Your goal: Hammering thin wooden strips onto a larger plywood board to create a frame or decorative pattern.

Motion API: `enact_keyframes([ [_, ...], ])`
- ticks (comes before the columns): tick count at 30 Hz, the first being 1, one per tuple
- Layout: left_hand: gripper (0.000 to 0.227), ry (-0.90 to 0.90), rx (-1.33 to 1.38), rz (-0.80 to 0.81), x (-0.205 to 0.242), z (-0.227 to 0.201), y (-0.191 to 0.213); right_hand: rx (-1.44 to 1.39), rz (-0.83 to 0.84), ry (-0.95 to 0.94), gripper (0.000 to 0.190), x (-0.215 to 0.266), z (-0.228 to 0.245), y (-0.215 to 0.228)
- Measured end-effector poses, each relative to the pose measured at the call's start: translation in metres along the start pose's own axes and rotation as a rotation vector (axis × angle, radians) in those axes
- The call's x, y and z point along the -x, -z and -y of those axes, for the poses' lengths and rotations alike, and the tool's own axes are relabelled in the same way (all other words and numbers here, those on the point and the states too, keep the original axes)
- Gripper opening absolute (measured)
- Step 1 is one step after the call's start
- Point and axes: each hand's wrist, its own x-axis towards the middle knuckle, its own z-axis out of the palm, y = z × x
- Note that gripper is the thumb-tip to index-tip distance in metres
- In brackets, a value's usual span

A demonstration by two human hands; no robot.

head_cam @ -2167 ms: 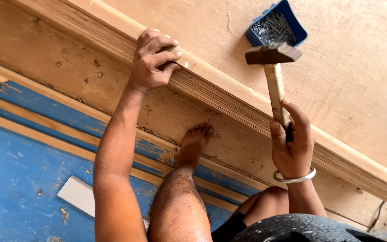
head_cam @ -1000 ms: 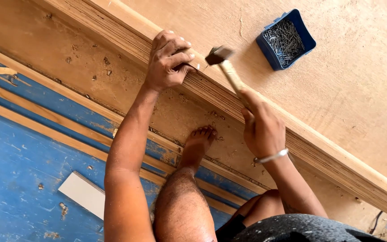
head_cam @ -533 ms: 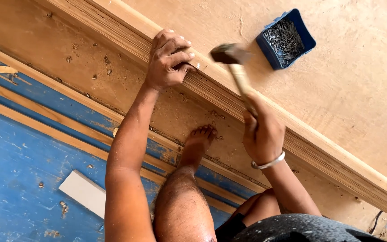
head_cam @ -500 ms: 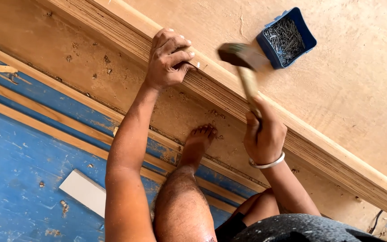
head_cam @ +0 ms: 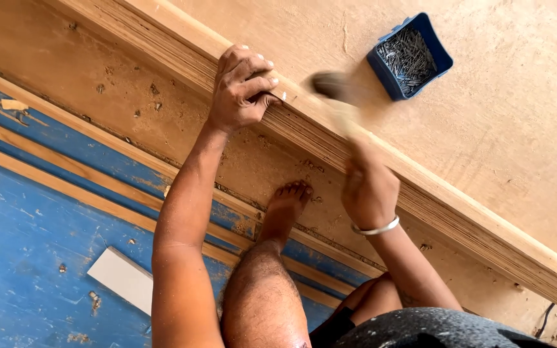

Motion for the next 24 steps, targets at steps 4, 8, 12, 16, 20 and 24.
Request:
enact_keyframes([
  [4, 0.016, 0.011, -0.011, 0.02, 0.004, 0.004, -0.002, 0.557, 0.68, -0.299, 0.04, -0.017, 0.013, 0.011],
  [8, 0.016, -0.023, -0.023, -0.006, 0.006, 0.009, -0.006, 0.213, 0.222, -0.26, 0.031, 0.005, 0.003, 0.018],
  [12, 0.017, -0.005, -0.017, 0.007, 0.003, 0.005, -0.003, 0.264, 0.221, -0.241, 0.027, -0.023, 0.01, 0.008],
  [16, 0.018, 0.015, -0.028, 0.001, 0.004, 0.002, -0.001, 0.435, 0.632, -0.355, 0.035, -0.03, 0.011, 0.014],
  [20, 0.021, 0.008, 0.001, -0.006, 0.002, 0.003, -0.002, 0.201, 0.154, -0.059, 0.037, -0.012, 0.001, 0.01],
  [24, 0.017, 0.083, -0.019, 0.044, 0.012, 0.008, -0.005, 0.746, 0.823, -0.301, 0.043, -0.038, 0.026, 0.007],
])
